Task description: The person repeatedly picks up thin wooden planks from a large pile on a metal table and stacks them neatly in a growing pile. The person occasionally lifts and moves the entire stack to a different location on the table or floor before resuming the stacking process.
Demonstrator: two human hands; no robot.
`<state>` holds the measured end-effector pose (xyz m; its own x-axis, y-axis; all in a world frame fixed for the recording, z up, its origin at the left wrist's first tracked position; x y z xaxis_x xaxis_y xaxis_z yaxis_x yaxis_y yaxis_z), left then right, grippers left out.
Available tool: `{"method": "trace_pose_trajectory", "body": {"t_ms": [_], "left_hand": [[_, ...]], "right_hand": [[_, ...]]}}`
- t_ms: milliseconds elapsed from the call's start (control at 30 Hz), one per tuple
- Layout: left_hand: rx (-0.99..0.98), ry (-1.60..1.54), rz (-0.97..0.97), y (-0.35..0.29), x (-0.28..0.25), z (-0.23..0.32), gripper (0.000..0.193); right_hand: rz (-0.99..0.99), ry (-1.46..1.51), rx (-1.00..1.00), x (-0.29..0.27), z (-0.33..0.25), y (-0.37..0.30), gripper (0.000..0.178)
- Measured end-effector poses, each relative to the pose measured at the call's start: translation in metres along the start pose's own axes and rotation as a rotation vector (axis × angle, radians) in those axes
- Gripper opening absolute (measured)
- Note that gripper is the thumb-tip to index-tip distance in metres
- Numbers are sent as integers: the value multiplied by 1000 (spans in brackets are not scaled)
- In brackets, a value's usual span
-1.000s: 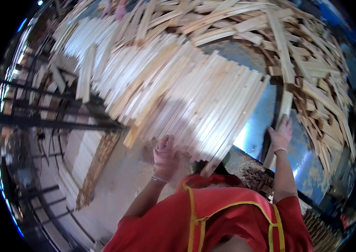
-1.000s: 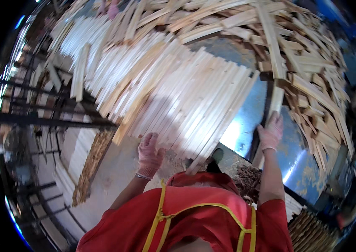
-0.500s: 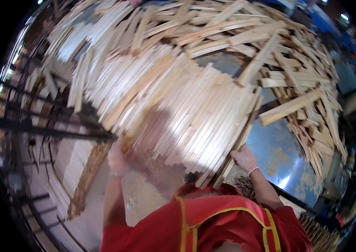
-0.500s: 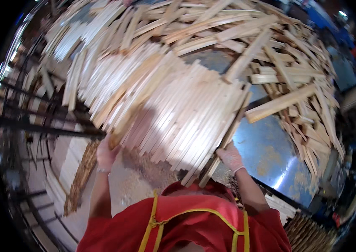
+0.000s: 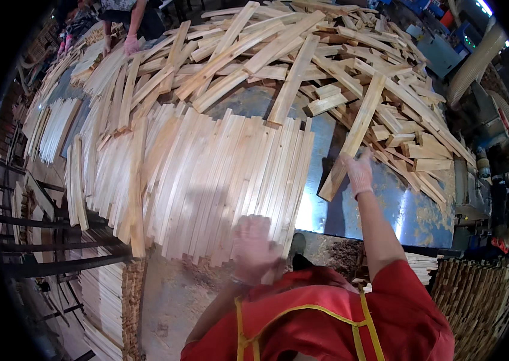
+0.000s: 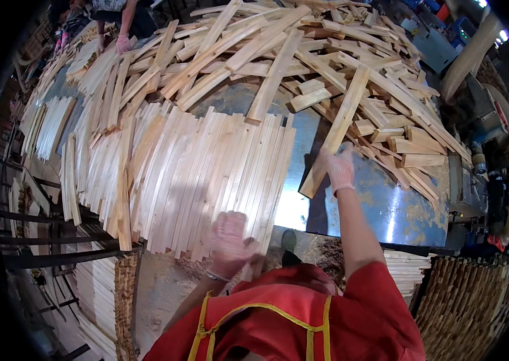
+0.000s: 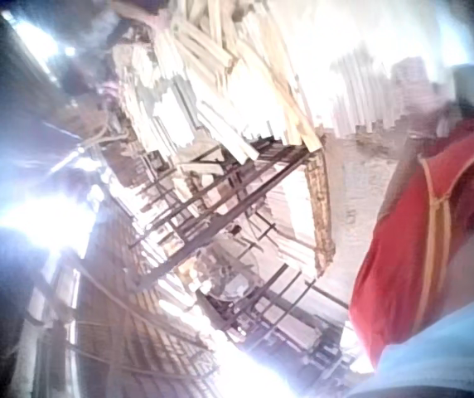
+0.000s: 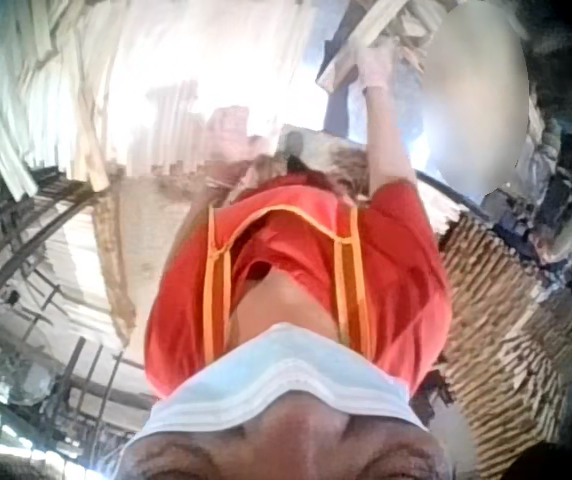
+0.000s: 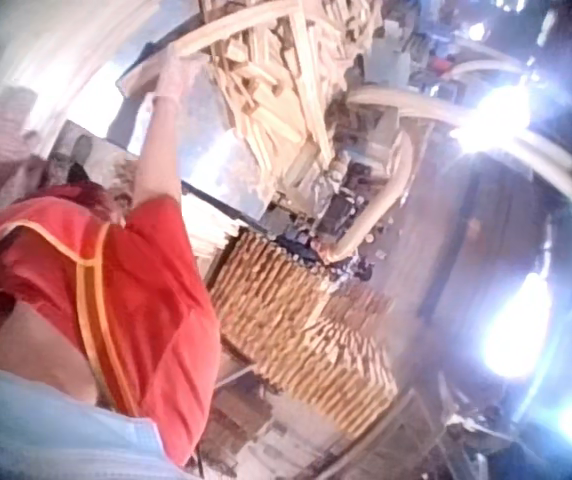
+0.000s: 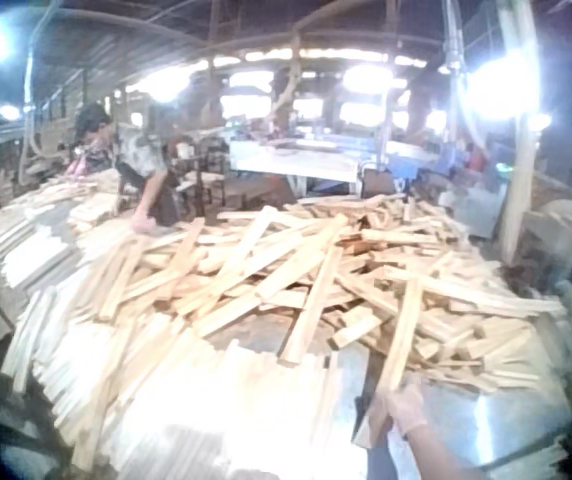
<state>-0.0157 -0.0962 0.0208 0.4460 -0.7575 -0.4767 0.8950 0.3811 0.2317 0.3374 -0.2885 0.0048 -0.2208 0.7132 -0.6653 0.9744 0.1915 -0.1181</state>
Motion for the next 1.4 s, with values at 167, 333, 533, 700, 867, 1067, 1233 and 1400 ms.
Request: {"method": "trace_pose_trajectory", "body": {"t_ms": [167, 333, 533, 700, 867, 1067, 1233, 1400], "left_hand": [[-319, 724, -217, -38, 11, -41, 72], [-605, 705, -221, -73, -11, -38, 79], [-659, 660, -37, -95, -7, -41, 79], [-916, 822, 268, -108, -96, -56, 79], [-1066, -182, 1053, -241, -177, -194, 58], [-732, -1140, 1085, -204, -104, -224, 40], [-974, -1028, 613, -234, -33, -154, 57], [-1091, -58, 193, -215, -124, -179, 76]], "right_hand": [[-225, 645, 54, 37, 37, 14, 41], [-435, 145, 6, 19, 63, -98, 56], [-933, 106, 0, 88, 56, -169, 98], [-1242, 85, -214, 112, 41, -130, 77], [-889, 186, -55, 100, 80, -115, 65], [-792, 381, -22, 123, 25, -132, 52], [-542, 457, -10, 96, 35, -83, 78], [-703, 413, 200, 84, 41, -47, 98]]}}
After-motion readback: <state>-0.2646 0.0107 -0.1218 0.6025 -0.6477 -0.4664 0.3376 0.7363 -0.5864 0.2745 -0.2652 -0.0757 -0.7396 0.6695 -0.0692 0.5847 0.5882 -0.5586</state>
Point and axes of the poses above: each hand's wrist, its own y-axis towards the middle knuckle, its own x-axis out of the palm, z = x × y, the point moved 8 cm from there along y, towards the middle knuckle, and after that the axes turned 10 degrees about -z, right-handed, at the moved point
